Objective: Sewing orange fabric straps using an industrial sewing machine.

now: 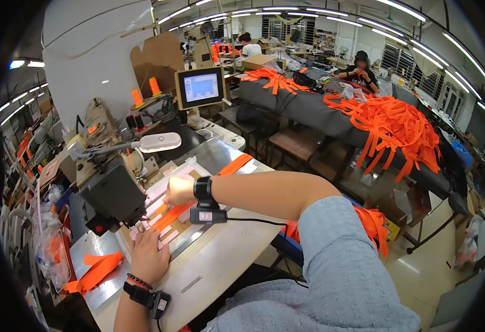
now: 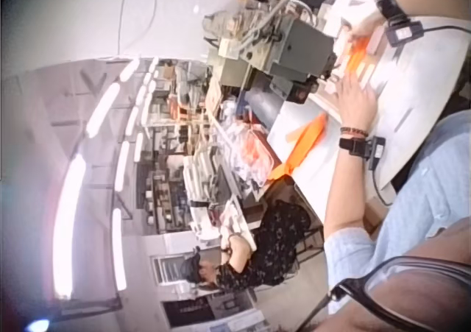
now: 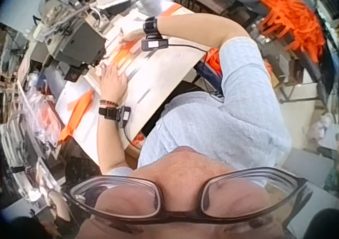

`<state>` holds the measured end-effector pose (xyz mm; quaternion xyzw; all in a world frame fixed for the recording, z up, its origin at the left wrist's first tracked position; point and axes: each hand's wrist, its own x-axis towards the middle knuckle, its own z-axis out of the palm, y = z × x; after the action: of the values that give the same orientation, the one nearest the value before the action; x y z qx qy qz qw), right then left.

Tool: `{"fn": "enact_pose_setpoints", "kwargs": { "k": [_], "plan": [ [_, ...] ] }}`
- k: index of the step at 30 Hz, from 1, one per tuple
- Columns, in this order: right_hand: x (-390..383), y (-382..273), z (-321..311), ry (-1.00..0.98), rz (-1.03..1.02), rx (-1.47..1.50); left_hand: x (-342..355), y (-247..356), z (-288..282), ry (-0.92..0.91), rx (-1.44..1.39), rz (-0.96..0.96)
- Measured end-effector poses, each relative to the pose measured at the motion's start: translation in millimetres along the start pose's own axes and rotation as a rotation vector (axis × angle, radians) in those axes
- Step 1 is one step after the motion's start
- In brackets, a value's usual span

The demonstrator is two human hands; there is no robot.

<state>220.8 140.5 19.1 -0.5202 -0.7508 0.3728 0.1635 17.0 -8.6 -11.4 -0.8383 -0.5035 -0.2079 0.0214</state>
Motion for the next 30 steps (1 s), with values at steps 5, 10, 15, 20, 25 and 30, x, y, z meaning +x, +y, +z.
{"fn": "enact_pose_setpoints", "kwargs": {
  "k": [5,10,15,20,25,30],
  "plan": [
    [-24,1,6,-0.139,-0.179,0.183,3,2,0,-0.027,-0.021,-0.001],
    [-10,-8,10,-0.175,-0.338,-0.051,1,2,-3,-0.001,0.000,0.012],
    [1,-11,11,-0.224,-0.266,0.200,5,7,-8,-0.045,-0.004,-0.002],
    [-6,-15,17,-0.304,-0.088,0.287,4,7,-11,-0.094,-0.001,-0.026],
    [-3,-11,14,-0.284,-0.203,0.266,10,19,-25,-0.069,-0.004,0.012],
    [12,3,18,-0.291,-0.239,0.301,11,17,-23,-0.101,-0.035,-0.012]
  ]
}}
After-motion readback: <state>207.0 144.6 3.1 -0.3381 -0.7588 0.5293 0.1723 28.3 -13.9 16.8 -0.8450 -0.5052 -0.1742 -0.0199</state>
